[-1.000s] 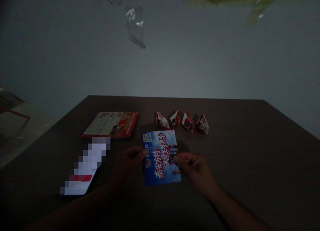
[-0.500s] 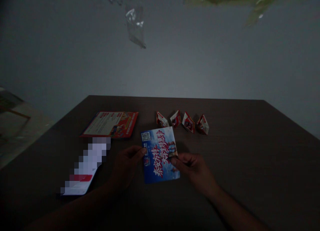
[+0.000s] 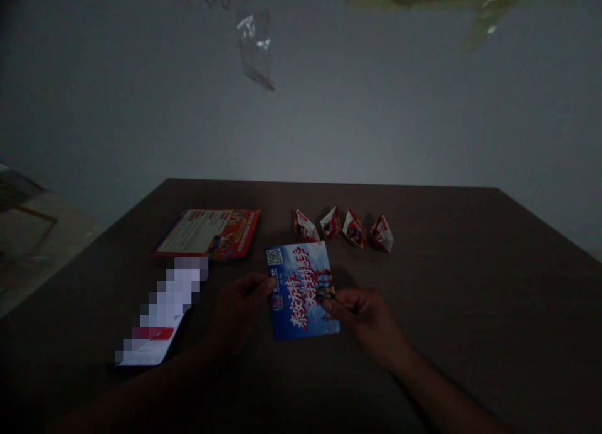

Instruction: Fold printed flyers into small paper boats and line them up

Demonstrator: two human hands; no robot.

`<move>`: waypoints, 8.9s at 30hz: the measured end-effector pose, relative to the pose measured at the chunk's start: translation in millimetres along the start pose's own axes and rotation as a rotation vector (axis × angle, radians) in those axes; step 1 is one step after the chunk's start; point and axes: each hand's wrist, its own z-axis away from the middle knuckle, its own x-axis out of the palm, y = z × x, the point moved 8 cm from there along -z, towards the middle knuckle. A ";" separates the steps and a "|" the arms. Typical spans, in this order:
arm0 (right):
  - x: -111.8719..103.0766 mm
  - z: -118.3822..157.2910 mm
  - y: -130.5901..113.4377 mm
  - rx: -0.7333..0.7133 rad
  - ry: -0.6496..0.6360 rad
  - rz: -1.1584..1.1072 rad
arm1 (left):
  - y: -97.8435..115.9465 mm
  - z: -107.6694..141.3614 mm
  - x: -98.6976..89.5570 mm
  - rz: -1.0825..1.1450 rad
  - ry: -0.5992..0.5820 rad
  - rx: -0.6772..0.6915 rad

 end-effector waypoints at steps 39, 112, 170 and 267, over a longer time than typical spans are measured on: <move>8.6 5.2 -12.2 -0.033 -0.089 0.021 | -7.8 -2.9 -4.3 0.112 0.045 -0.024; -23.6 12.9 -19.0 -0.273 0.150 -0.097 | 43.0 36.0 30.5 -0.245 -0.428 0.752; -3.5 22.0 -45.1 -0.543 0.068 0.207 | 33.2 36.4 38.3 -0.326 -0.542 0.520; 11.0 11.4 -22.9 -0.274 -0.099 -0.123 | 22.3 27.9 25.5 -0.079 -0.259 0.265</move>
